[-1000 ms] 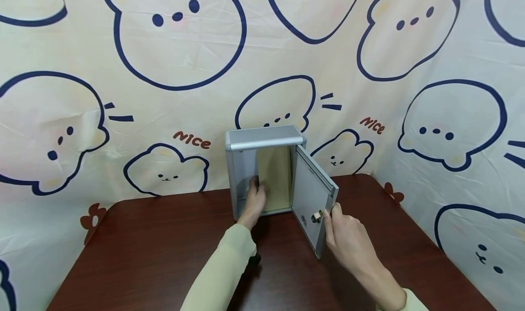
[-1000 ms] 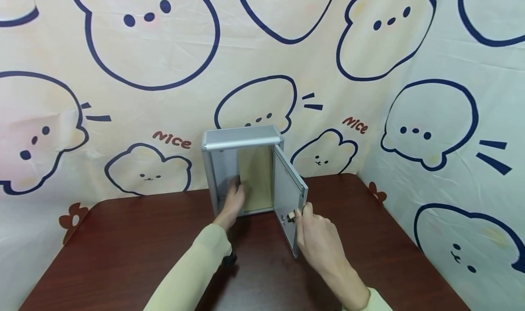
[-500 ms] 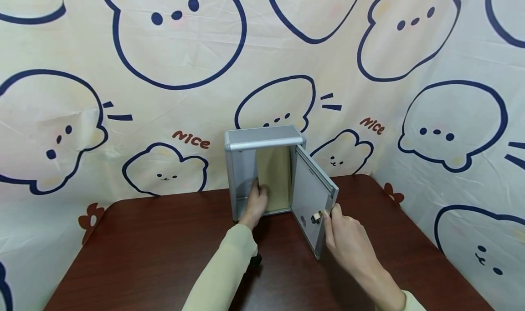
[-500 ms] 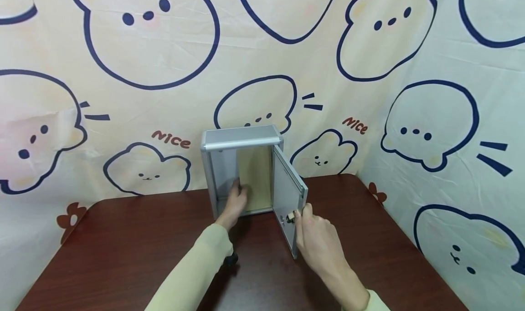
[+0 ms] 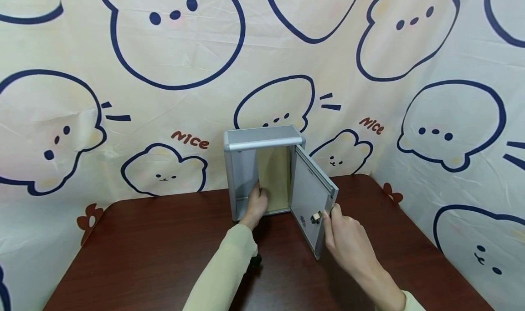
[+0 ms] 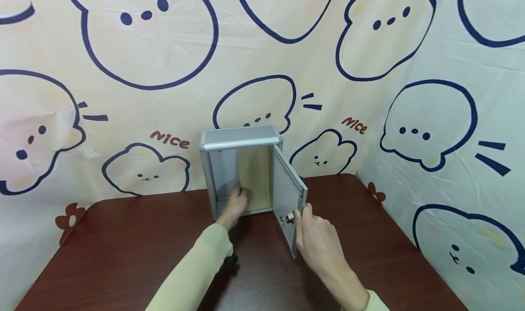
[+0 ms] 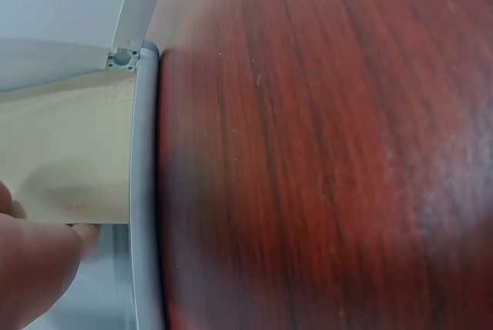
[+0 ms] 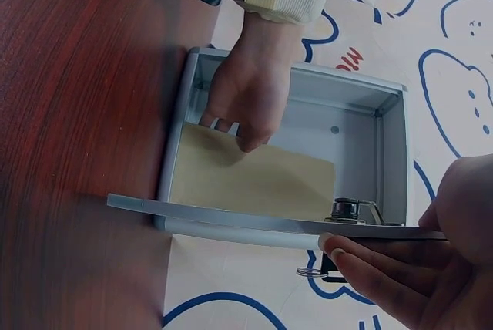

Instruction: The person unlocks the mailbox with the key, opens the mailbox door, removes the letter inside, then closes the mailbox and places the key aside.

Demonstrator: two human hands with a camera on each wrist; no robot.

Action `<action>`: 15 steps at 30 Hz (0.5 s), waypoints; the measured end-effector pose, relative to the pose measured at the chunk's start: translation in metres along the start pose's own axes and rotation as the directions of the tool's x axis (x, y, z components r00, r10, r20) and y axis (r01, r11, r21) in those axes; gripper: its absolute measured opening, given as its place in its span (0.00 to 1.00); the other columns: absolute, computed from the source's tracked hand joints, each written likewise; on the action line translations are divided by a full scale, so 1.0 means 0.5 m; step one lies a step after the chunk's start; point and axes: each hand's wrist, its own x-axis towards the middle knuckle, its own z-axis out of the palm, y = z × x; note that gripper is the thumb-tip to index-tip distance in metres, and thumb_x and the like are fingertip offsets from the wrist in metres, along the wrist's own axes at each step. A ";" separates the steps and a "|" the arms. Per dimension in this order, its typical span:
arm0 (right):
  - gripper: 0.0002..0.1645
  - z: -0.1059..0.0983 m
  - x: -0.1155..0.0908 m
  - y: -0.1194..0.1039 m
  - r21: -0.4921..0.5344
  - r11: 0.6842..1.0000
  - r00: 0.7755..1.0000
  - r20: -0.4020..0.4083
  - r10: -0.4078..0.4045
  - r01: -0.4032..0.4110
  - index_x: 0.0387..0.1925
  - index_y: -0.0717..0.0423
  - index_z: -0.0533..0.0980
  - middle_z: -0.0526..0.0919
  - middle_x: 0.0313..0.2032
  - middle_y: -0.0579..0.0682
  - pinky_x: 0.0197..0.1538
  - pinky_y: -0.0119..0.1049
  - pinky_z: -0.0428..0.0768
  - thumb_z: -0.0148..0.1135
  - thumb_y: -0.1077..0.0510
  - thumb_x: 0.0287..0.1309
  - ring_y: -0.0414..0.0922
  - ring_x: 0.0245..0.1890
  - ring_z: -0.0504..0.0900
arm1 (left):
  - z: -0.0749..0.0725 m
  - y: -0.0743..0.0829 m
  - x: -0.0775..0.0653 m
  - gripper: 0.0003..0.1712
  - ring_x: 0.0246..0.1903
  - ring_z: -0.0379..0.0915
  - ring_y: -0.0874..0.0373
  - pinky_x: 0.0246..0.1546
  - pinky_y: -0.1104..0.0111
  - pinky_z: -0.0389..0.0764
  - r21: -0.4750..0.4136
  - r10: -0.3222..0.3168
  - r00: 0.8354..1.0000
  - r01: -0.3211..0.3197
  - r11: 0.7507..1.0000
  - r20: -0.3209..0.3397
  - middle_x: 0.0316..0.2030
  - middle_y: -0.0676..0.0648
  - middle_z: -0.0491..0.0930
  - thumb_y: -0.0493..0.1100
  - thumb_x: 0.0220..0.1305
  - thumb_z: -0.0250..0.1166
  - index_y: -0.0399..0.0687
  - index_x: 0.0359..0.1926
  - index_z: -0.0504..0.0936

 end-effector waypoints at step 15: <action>0.14 0.000 0.001 0.000 0.005 1.000 1.000 0.009 0.006 -0.006 0.32 0.58 0.67 0.61 0.14 0.42 0.16 0.33 0.61 0.51 0.57 0.77 0.38 0.13 0.62 | -0.041 0.013 -0.006 0.31 0.47 0.68 0.35 0.53 0.50 0.70 -0.008 -0.026 1.000 0.026 1.000 0.015 0.72 0.32 0.60 0.43 0.83 0.36 0.44 0.81 0.49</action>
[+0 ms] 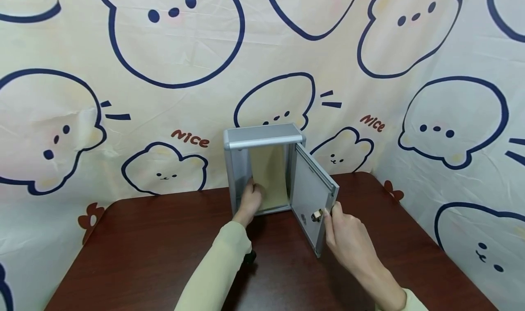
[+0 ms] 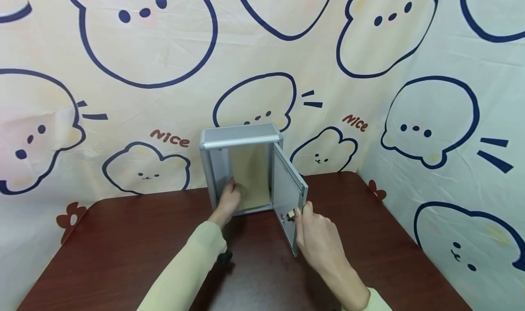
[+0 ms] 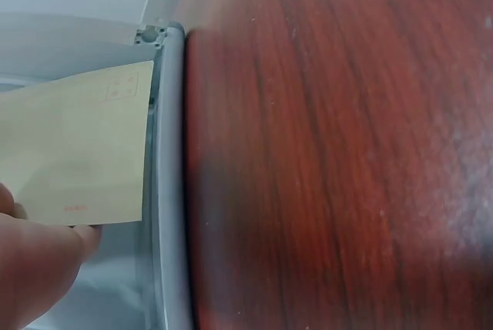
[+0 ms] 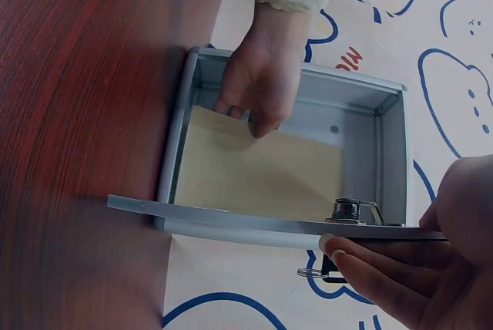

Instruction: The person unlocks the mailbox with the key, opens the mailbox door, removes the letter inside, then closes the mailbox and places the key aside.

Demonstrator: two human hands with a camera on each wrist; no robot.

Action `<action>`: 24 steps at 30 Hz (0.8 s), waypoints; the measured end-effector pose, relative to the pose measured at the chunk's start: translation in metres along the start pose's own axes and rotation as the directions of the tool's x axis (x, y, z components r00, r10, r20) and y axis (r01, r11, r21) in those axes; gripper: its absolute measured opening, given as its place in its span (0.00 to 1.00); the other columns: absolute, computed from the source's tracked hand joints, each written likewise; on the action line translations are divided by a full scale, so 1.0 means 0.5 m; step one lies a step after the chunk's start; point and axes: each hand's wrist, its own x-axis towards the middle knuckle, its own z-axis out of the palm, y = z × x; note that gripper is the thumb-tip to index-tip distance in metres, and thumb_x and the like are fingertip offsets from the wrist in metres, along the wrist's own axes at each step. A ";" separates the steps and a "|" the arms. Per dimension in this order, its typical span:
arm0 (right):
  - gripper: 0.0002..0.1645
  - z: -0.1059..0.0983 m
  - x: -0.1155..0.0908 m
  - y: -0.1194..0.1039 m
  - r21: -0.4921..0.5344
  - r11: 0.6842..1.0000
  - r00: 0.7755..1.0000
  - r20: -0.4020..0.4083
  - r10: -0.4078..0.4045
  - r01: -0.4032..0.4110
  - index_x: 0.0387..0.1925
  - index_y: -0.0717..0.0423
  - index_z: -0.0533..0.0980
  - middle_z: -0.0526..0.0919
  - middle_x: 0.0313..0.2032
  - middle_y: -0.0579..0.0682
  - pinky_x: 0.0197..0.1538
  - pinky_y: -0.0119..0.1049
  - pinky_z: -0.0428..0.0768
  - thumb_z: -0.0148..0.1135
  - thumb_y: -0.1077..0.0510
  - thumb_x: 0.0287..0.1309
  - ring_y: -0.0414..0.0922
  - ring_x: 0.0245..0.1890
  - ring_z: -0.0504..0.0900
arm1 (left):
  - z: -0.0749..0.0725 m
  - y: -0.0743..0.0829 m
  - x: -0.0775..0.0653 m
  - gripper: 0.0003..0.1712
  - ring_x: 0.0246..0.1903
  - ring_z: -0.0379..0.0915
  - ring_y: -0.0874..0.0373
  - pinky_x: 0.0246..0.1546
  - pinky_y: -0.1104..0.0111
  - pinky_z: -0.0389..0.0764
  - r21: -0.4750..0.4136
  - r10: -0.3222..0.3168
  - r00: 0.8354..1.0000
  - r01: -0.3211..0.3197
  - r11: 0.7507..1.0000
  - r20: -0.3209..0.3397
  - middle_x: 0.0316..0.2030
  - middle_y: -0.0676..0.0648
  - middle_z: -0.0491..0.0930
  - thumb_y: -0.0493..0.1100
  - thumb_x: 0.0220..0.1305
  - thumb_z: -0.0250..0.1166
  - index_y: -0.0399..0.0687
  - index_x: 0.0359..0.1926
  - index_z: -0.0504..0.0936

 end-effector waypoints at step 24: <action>0.15 -0.003 0.001 -0.001 0.000 1.000 1.000 0.000 0.000 0.000 0.32 0.59 0.67 0.61 0.14 0.43 0.17 0.34 0.62 0.50 0.56 0.77 0.40 0.13 0.62 | -0.023 0.038 -0.053 0.32 0.78 0.42 0.40 0.77 0.45 0.50 0.042 0.055 0.998 -0.056 0.998 0.044 0.79 0.34 0.49 0.43 0.83 0.39 0.35 0.80 0.47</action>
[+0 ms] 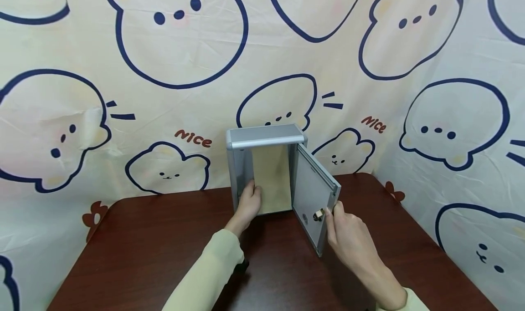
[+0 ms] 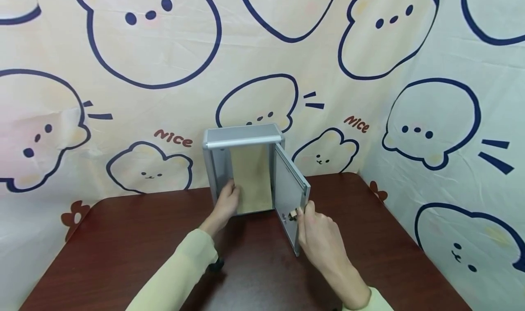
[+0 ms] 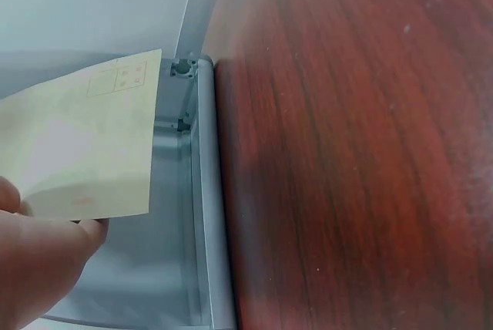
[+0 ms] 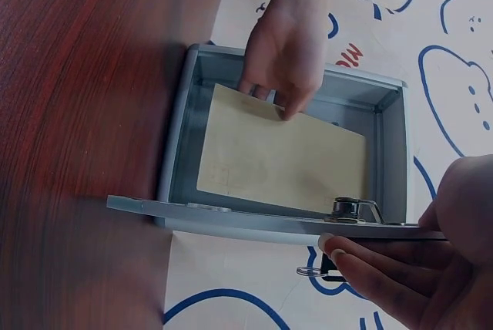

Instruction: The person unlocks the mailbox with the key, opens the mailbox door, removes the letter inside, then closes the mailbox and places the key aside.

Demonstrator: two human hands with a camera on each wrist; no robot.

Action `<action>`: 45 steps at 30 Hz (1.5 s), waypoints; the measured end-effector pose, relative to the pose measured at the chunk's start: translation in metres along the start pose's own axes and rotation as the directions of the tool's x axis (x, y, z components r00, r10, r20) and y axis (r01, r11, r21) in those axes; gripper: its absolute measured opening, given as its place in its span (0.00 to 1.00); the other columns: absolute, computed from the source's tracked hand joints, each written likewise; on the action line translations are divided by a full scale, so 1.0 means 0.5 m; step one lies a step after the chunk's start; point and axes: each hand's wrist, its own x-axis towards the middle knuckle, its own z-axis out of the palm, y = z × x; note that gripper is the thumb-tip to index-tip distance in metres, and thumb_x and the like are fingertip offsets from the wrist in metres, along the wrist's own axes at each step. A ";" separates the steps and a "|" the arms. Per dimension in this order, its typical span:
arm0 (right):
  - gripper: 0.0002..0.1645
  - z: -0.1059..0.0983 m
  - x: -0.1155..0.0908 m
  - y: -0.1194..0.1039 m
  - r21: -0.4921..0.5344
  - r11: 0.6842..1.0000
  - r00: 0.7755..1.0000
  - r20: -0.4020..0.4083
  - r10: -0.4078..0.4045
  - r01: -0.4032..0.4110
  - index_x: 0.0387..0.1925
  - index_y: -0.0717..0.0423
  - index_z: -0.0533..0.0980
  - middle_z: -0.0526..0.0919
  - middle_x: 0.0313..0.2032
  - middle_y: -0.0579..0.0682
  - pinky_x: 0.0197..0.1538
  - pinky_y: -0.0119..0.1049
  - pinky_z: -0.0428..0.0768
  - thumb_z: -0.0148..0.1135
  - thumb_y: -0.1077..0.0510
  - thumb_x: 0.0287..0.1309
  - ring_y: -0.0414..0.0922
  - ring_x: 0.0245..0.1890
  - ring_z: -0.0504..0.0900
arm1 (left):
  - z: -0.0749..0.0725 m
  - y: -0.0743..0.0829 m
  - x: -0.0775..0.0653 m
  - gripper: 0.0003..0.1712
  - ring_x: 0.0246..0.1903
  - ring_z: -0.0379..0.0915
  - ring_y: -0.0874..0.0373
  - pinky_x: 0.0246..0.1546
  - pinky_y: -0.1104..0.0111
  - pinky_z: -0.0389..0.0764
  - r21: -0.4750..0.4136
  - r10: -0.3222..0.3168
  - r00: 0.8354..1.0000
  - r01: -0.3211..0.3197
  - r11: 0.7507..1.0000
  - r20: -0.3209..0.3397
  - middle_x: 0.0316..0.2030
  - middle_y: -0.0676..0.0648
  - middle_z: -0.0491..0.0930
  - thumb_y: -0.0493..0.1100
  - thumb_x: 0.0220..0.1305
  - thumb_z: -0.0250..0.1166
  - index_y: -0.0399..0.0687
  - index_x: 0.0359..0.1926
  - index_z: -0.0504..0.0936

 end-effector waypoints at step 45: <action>0.15 -0.003 -0.002 -0.005 0.005 1.000 1.000 0.012 -0.002 0.002 0.31 0.59 0.66 0.61 0.14 0.45 0.16 0.34 0.61 0.50 0.57 0.77 0.40 0.13 0.61 | -0.044 0.007 -0.089 0.21 0.61 0.69 0.44 0.64 0.48 0.71 0.005 0.000 0.990 -0.001 1.000 0.142 0.58 0.37 0.74 0.41 0.84 0.41 0.37 0.68 0.67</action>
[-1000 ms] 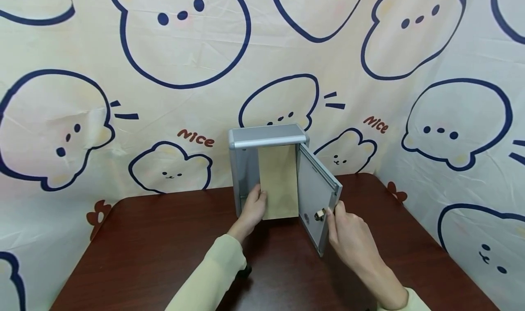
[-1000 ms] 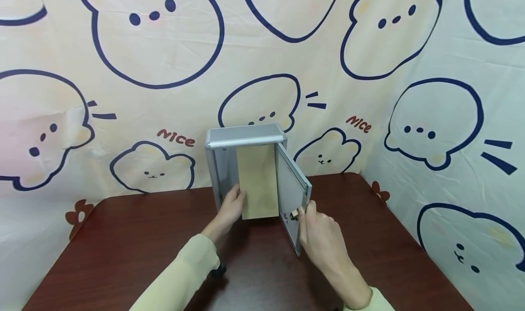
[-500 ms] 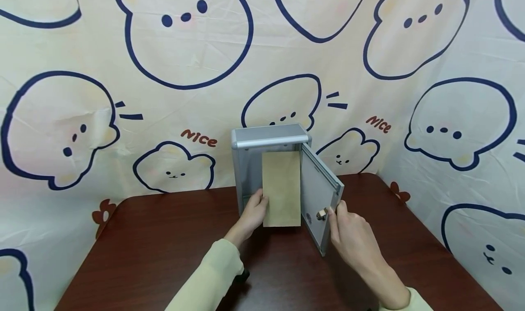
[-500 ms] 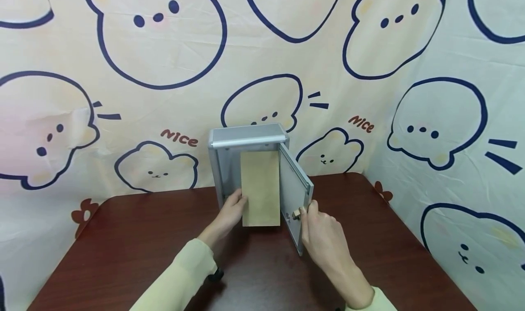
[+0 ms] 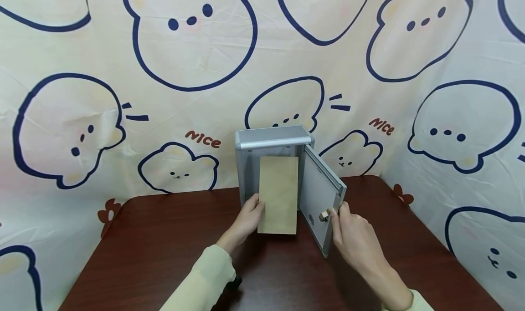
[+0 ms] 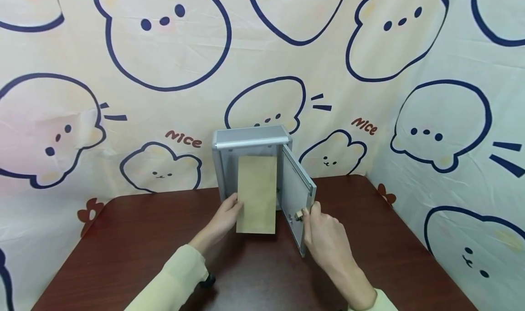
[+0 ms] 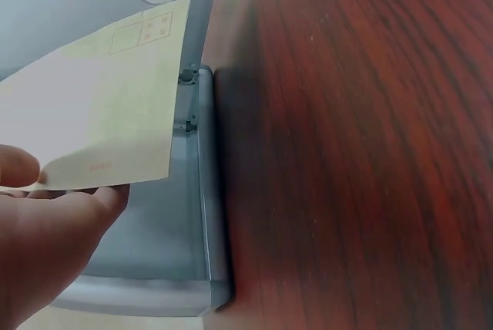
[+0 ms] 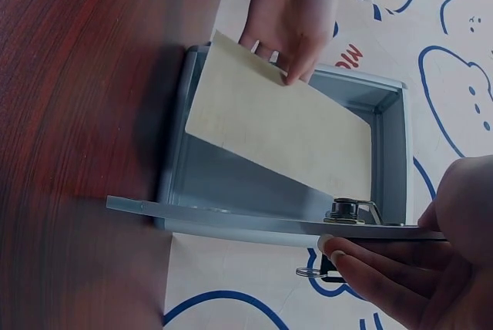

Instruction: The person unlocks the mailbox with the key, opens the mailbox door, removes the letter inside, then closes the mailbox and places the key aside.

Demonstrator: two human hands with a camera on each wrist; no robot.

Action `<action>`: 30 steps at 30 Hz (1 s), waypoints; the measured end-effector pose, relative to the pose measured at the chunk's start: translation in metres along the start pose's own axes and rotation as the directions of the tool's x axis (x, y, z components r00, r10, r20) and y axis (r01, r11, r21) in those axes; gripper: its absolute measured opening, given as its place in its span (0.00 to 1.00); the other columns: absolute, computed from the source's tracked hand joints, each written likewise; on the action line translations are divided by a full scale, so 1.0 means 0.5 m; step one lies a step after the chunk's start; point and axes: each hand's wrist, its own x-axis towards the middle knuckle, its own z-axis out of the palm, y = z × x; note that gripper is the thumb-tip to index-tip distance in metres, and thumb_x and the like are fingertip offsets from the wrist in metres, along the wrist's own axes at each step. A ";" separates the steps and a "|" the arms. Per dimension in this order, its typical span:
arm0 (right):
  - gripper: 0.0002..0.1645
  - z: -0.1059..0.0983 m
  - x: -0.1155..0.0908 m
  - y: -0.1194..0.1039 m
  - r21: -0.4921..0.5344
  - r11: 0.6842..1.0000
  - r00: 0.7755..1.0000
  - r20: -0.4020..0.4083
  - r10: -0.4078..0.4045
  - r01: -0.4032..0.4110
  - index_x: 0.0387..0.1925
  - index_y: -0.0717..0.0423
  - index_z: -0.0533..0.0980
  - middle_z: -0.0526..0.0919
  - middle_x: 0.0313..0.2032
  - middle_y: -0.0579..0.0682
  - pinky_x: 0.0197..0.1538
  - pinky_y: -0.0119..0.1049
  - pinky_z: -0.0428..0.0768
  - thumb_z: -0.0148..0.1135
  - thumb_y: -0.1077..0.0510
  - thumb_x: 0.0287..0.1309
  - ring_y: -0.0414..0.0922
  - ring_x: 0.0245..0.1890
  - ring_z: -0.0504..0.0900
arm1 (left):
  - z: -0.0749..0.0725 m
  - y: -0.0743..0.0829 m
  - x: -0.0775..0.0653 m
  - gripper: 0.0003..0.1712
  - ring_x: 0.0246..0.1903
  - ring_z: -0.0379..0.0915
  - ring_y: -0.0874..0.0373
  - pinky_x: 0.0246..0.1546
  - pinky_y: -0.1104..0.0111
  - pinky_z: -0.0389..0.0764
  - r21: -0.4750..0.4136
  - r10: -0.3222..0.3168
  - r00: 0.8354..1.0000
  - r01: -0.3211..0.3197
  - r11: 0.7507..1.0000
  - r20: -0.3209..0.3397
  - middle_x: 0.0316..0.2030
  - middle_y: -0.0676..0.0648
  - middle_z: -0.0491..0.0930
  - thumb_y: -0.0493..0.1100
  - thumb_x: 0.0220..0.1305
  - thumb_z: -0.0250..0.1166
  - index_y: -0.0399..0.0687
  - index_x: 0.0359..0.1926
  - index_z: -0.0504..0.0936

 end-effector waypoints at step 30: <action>0.16 0.000 0.000 0.001 -0.012 1.000 1.000 -0.020 -0.011 0.011 0.29 0.59 0.65 0.60 0.14 0.45 0.16 0.35 0.60 0.50 0.58 0.77 0.41 0.13 0.61 | -0.098 0.016 -0.062 0.13 0.38 0.78 0.56 0.38 0.62 0.80 0.410 0.068 0.969 -0.163 0.898 0.237 0.45 0.45 0.83 0.36 0.80 0.50 0.42 0.56 0.78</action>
